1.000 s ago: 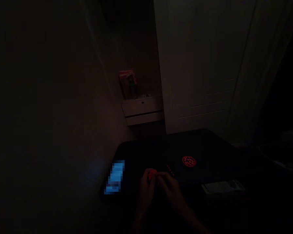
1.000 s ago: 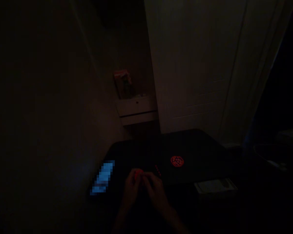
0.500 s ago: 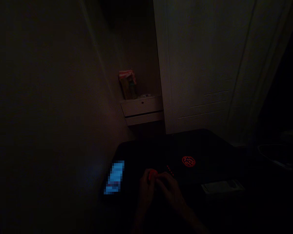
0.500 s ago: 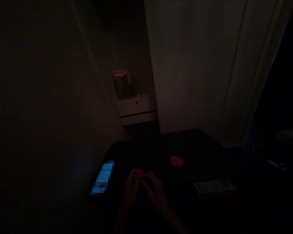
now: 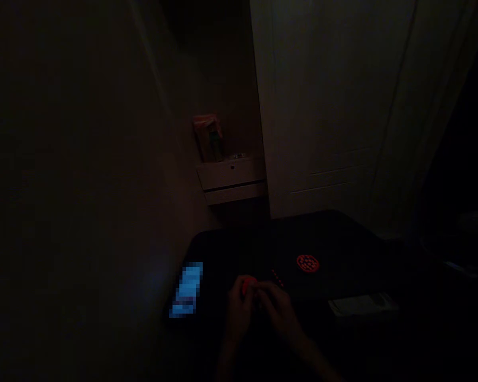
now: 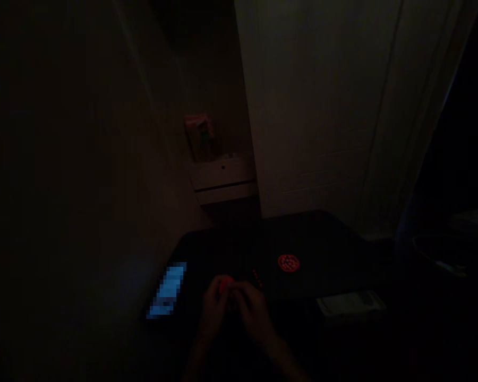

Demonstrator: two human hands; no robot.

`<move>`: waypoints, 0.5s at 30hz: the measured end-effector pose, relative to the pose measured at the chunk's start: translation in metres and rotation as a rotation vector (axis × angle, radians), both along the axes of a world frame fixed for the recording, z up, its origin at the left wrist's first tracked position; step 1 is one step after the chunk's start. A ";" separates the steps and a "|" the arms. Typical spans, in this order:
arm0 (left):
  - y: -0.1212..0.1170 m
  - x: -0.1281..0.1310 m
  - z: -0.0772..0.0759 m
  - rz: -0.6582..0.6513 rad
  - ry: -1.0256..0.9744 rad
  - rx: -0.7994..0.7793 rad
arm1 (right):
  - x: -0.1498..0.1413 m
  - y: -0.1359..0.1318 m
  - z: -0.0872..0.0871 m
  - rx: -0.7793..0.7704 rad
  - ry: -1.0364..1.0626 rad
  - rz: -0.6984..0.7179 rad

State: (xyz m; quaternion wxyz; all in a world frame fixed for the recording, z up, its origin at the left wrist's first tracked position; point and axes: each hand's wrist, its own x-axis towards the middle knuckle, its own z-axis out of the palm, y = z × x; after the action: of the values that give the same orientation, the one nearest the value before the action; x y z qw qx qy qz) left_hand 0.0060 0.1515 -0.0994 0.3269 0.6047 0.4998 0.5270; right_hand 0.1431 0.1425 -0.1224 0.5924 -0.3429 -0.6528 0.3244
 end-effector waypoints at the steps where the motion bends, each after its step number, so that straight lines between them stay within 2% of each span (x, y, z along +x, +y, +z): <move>1: 0.000 0.000 0.000 0.001 0.001 0.004 | 0.000 0.000 0.001 0.005 -0.002 -0.002; 15: -0.001 0.000 0.002 0.004 0.016 0.016 | 0.000 0.000 -0.001 0.015 -0.001 0.003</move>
State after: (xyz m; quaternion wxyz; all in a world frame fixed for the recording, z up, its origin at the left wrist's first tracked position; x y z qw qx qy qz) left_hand 0.0057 0.1502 -0.0974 0.3169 0.6106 0.4994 0.5267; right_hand 0.1435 0.1426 -0.1229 0.5941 -0.3376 -0.6563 0.3201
